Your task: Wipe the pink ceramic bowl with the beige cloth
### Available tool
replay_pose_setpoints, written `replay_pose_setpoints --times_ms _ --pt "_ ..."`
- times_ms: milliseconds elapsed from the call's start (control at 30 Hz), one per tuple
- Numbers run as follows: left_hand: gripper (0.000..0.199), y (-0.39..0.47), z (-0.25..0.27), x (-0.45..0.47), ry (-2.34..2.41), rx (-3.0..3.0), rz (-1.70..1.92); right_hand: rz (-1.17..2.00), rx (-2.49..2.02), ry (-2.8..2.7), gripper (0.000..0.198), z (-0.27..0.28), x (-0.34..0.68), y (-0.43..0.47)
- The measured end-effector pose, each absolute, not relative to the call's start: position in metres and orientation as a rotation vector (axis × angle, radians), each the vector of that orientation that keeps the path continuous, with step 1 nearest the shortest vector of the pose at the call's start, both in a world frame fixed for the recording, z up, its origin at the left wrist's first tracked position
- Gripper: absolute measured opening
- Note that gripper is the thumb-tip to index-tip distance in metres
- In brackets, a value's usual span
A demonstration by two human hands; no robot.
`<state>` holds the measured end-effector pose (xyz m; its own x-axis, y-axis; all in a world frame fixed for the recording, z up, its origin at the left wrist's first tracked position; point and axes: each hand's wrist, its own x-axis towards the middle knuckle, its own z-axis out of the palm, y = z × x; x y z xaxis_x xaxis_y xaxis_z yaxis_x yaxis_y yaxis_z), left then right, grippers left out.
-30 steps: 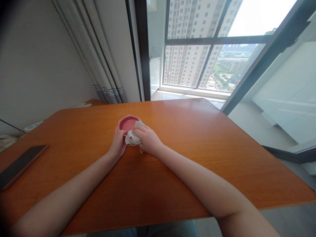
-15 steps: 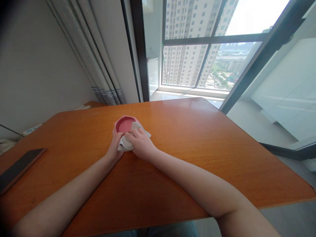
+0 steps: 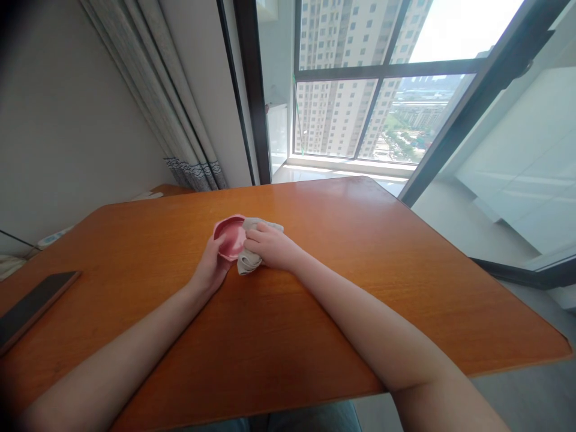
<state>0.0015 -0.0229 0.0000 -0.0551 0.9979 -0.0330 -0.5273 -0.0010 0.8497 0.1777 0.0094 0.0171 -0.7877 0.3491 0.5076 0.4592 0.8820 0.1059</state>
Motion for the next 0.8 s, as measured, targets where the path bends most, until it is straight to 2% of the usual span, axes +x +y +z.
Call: replay_pose_setpoints --times_ms 167,267,567,800 --pt "0.028 -0.017 -0.006 -0.001 0.853 0.658 1.508 -0.242 -0.850 -2.561 0.018 0.017 0.153 -0.015" --pt "0.028 -0.015 -0.007 -0.002 0.895 0.636 1.503 -0.184 -0.991 -2.555 0.029 0.017 0.140 -0.024" --pt "0.047 -0.022 0.004 0.002 0.692 0.778 1.303 -0.080 -0.745 -2.501 0.017 0.020 0.181 0.014" --pt "0.044 -0.018 -0.004 -0.002 0.801 0.774 1.340 -0.217 -0.818 -2.571 0.020 0.026 0.170 -0.003"
